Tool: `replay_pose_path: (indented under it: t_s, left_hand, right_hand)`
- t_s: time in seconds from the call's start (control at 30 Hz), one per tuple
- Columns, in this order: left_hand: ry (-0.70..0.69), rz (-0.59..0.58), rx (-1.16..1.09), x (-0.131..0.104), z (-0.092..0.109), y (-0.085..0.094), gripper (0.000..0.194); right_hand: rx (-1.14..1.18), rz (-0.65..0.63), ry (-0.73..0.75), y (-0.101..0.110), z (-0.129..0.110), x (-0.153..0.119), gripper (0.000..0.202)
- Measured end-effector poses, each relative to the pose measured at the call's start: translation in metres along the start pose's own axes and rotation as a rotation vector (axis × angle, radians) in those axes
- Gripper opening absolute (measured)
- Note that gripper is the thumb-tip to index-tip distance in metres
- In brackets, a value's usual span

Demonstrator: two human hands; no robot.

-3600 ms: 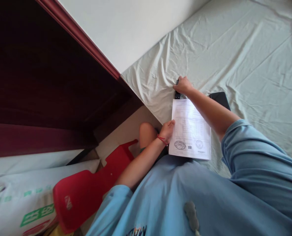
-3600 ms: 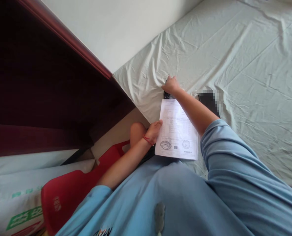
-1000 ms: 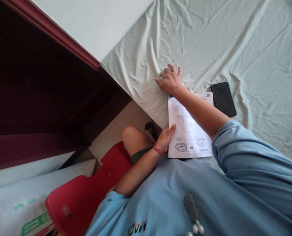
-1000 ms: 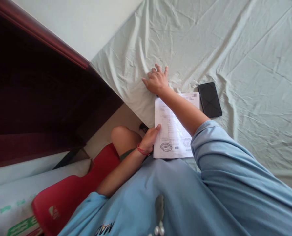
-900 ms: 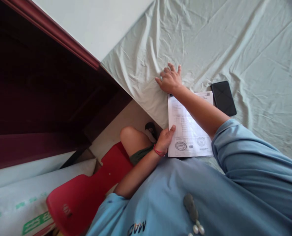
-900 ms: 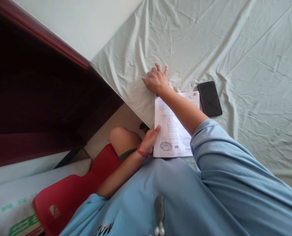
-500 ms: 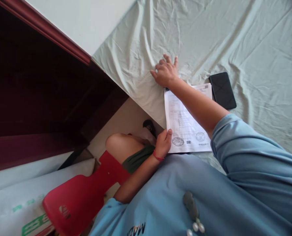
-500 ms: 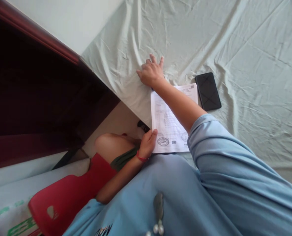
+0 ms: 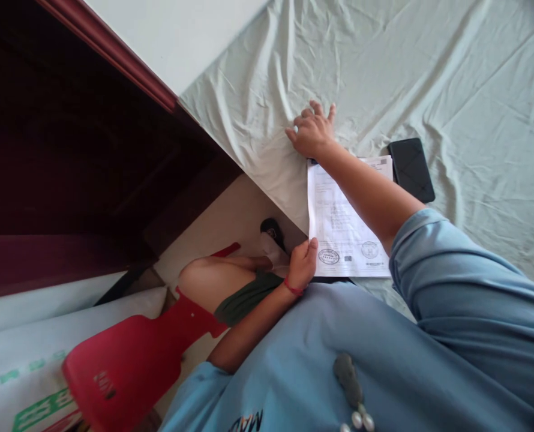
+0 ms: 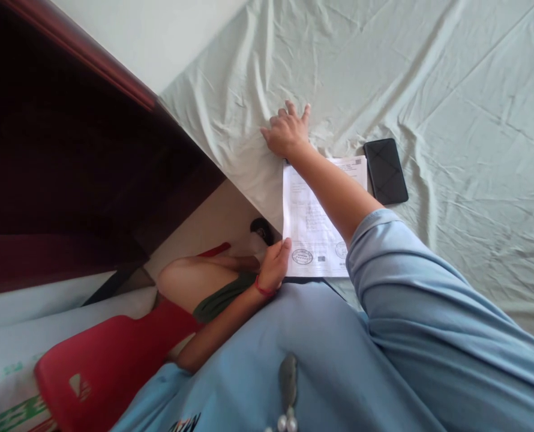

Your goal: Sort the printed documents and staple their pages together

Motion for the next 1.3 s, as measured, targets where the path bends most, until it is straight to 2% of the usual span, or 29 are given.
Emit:
replay_pose_path:
  t_s: [0.1, 0.37, 0.47, 0.57, 0.63, 0.7, 0.73, 0.77, 0.8, 0.87, 0.93, 1.0, 1.07, 1.13, 1.3]
  left_hand:
    - [-0.014, 0.0, 0.021, 0.001, 0.0, 0.0, 0.058]
    - [-0.071, -0.065, 0.097, 0.001, 0.006, 0.004, 0.067]
    - [-0.092, -0.058, 0.173, -0.002, 0.005, 0.01, 0.068]
    - [-0.098, -0.058, 0.206, -0.01, -0.002, 0.02, 0.07]
    - [-0.097, -0.06, 0.192, -0.016, -0.008, 0.029, 0.074]
    - [-0.085, -0.055, 0.169, -0.023, -0.016, 0.039, 0.078]
    - [-0.077, -0.046, 0.154, -0.026, -0.021, 0.044, 0.079]
    - [-0.065, -0.033, 0.134, -0.029, -0.026, 0.048, 0.08]
    - [-0.058, -0.019, 0.109, -0.031, -0.03, 0.051, 0.08]
    - [-0.043, 0.007, 0.043, -0.034, -0.039, 0.056, 0.078]
    - [-0.022, 0.025, -0.021, -0.035, -0.047, 0.056, 0.076]
    - [-0.012, 0.032, -0.059, -0.035, -0.05, 0.055, 0.076]
    - [-0.016, 0.029, -0.081, -0.035, -0.05, 0.051, 0.076]
    - [-0.013, 0.022, -0.109, -0.034, -0.05, 0.047, 0.075]
    - [0.039, 0.027, -0.204, -0.038, -0.053, 0.045, 0.073]
  right_hand:
    - [-0.026, -0.019, -0.006, 0.003, -0.002, -0.001, 0.053]
    - [-0.053, -0.098, -0.017, 0.005, -0.008, 0.001, 0.057]
    - [0.02, -0.104, -0.075, 0.018, -0.009, 0.008, 0.06]
    - [0.138, 0.069, -0.167, 0.057, -0.006, 0.006, 0.056]
    - [0.19, 0.244, -0.123, 0.09, -0.002, -0.01, 0.047]
    - [0.216, 0.376, -0.083, 0.119, 0.009, -0.042, 0.041]
    - [0.304, 0.481, -0.036, 0.131, 0.017, -0.064, 0.039]
    - [0.414, 0.54, -0.018, 0.139, 0.029, -0.087, 0.036]
    - [0.529, 0.536, -0.042, 0.142, 0.042, -0.111, 0.034]
    - [0.696, 0.402, -0.204, 0.132, 0.07, -0.156, 0.035]
    - [0.737, 0.194, -0.427, 0.111, 0.093, -0.199, 0.047]
    - [0.764, -0.028, -0.583, 0.087, 0.104, -0.235, 0.061]
    - [0.733, -0.179, -0.617, 0.07, 0.103, -0.259, 0.065]
    - [0.688, -0.215, -0.576, 0.059, 0.095, -0.271, 0.06]
    - [0.701, -0.124, -0.506, 0.047, 0.072, -0.275, 0.038]
Point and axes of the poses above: each hand's wrist, its own x-axis towards the middle knuckle, its own y-axis out of the back of the hand, z = x × y, the point moved 5 cm from there along x, towards the middle knuckle
